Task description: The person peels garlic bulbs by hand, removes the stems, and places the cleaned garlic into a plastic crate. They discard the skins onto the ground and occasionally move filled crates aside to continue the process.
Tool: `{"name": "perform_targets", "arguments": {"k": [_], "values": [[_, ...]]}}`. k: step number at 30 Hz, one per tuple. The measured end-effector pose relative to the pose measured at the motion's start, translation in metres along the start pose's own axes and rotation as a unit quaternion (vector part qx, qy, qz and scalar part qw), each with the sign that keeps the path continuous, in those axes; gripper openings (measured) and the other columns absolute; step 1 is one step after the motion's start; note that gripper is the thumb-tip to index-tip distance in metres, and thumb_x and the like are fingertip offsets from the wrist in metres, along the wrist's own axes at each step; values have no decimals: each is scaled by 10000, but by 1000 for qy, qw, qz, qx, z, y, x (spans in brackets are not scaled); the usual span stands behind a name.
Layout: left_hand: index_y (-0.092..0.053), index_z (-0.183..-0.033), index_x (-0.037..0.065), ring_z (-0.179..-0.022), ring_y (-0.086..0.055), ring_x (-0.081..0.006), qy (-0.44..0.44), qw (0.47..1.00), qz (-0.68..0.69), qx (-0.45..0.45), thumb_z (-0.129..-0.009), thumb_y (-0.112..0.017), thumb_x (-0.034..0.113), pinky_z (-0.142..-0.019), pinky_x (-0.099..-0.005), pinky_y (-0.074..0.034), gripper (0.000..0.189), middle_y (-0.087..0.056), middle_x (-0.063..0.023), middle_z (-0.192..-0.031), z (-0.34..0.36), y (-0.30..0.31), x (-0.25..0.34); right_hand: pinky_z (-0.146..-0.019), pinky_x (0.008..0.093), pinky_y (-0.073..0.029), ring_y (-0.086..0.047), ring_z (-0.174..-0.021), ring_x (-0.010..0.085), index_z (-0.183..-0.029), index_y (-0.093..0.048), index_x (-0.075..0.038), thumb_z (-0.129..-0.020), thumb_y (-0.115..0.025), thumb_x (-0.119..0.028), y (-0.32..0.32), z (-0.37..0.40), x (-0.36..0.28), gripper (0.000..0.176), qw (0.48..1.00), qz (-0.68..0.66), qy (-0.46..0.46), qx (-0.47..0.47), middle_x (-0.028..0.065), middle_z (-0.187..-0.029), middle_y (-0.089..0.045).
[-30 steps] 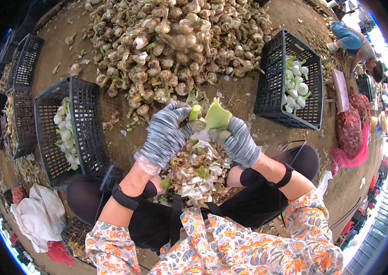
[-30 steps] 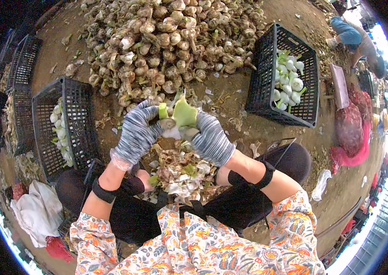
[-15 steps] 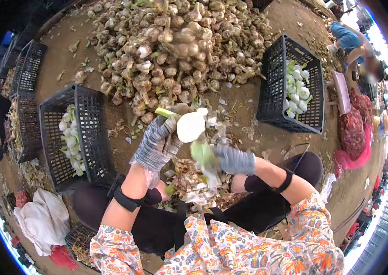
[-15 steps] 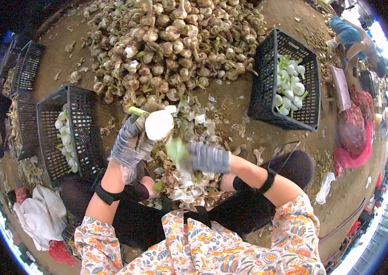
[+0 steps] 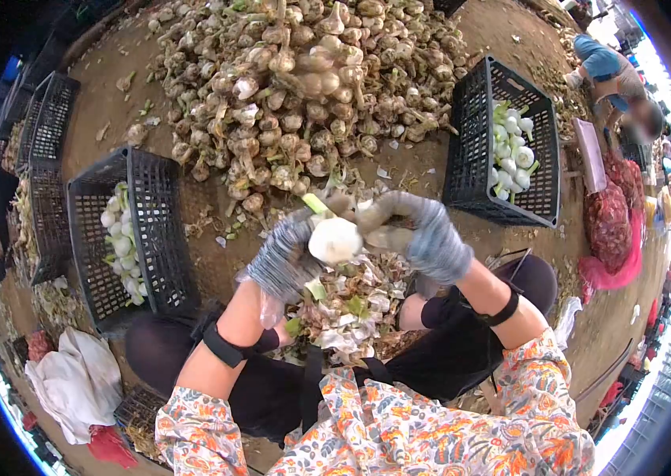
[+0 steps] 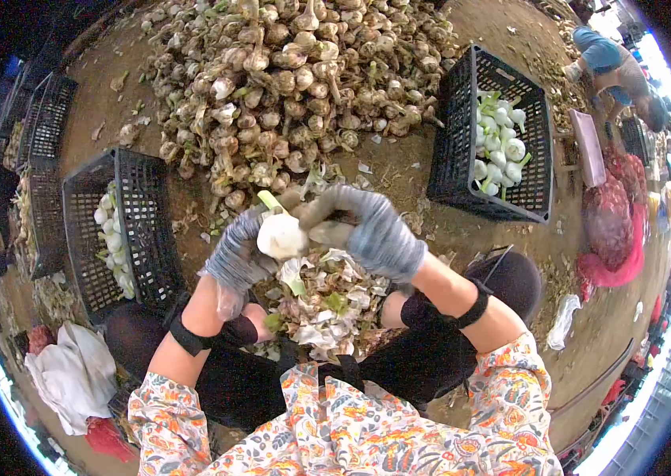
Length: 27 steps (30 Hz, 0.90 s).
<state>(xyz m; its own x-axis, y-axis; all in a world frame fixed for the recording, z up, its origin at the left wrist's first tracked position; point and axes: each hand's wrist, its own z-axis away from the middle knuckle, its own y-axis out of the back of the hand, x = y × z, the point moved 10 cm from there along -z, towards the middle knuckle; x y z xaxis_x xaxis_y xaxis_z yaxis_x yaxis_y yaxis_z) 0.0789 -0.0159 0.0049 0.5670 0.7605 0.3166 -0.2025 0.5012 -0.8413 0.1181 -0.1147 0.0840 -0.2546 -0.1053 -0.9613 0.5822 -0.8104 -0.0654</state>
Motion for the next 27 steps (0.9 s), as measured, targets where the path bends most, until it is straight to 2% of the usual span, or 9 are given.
{"name": "perform_targets", "arguments": {"k": [2, 8, 10, 12, 14, 18, 21, 24, 27], "values": [[-476, -1172, 13, -942, -589, -202, 11, 998, -39, -47, -790, -626, 215, -800, -335, -510, 457, -576, -94, -1070, 9, -26, -2, -785, 279, -479, -584, -860, 153, -900, -595, 16, -742, -622, -36, -1, 5, 9, 168, 967, -225, -100, -62, 84, -922, -620], [-505, -1127, 16, -904, -598, -180, -19, 1000, 8, 8, -810, -602, 181, -729, -306, -530, 371, -590, -88, -1026, 9, -24, -2, -753, 308, -489, -601, -829, 176, -874, -601, 7, -746, -622, -50, 3, 7, -2, 142, 993, -93, -67, 4, 85, -867, -629], [-529, -1061, 20, -852, -608, -186, -121, 982, -73, 124, -815, -590, 148, -662, -292, -543, 283, -595, -89, -987, 0, 10, 13, -749, 307, -482, -609, -822, 193, -861, -606, -25, -751, -618, -48, -17, 19, -44, 112, 976, 123, 173, -42, 96, -837, -628], [-546, -995, 23, -757, -615, -180, -308, 859, -381, 149, -837, -562, 145, -583, -277, -548, 200, -599, -81, -874, 1, 40, 53, -733, 322, -485, -616, -797, 232, -894, -615, -55, -764, -615, -75, -51, 29, -52, 132, 948, 199, 198, -151, 100, -856, -627], [-548, -1065, 25, -820, -617, -202, -89, 956, 111, 257, -810, -563, 86, -634, -251, -553, 262, -621, -88, -917, -10, 97, 8, -683, 330, -490, -619, -774, 245, -938, -619, -56, -782, -607, -137, -58, 26, -5, 176, 942, 234, 102, -218, 115, -851, -621], [-557, -1026, 9, -739, -624, -181, -86, 959, 69, 263, -839, -569, 190, -548, -216, -535, 261, -625, -91, -877, -2, 71, 10, -593, 336, -480, -604, -663, 229, -909, -600, -46, -782, -612, -189, -28, 7, 8, 191, 851, 509, 95, -90, 144, -751, -583], [-566, -988, 22, -590, -590, -111, -112, 963, -42, 240, -837, -584, 281, -461, -196, -508, 301, -621, -69, -815, -1, 50, 18, -557, 266, -487, -567, -599, 133, -901, -537, -28, -779, -629, -179, 16, -2, -4, 214, 964, 210, 92, 133, 44, -718, -567], [-567, -984, 25, -580, -588, -108, -129, 959, -63, 244, -834, -589, 277, -462, -201, -510, 294, -621, -54, -788, -3, 45, 13, -616, 232, -494, -562, -669, 104, -960, -499, -22, -781, -647, -194, 23, -6, 41, 290, 983, -82, -106, 125, 35, -791, -564], [-543, -978, 30, -638, -600, -121, -124, 963, -87, 223, -842, -582, 231, -519, -229, -527, 246, -609, -52, -812, 0, 32, 5, -647, 227, -495, -551, -706, 92, -972, -476, -2, -794, -646, -261, 5, -9, 47, 357, 978, -123, -102, 136, 68, -843, -558]]}}
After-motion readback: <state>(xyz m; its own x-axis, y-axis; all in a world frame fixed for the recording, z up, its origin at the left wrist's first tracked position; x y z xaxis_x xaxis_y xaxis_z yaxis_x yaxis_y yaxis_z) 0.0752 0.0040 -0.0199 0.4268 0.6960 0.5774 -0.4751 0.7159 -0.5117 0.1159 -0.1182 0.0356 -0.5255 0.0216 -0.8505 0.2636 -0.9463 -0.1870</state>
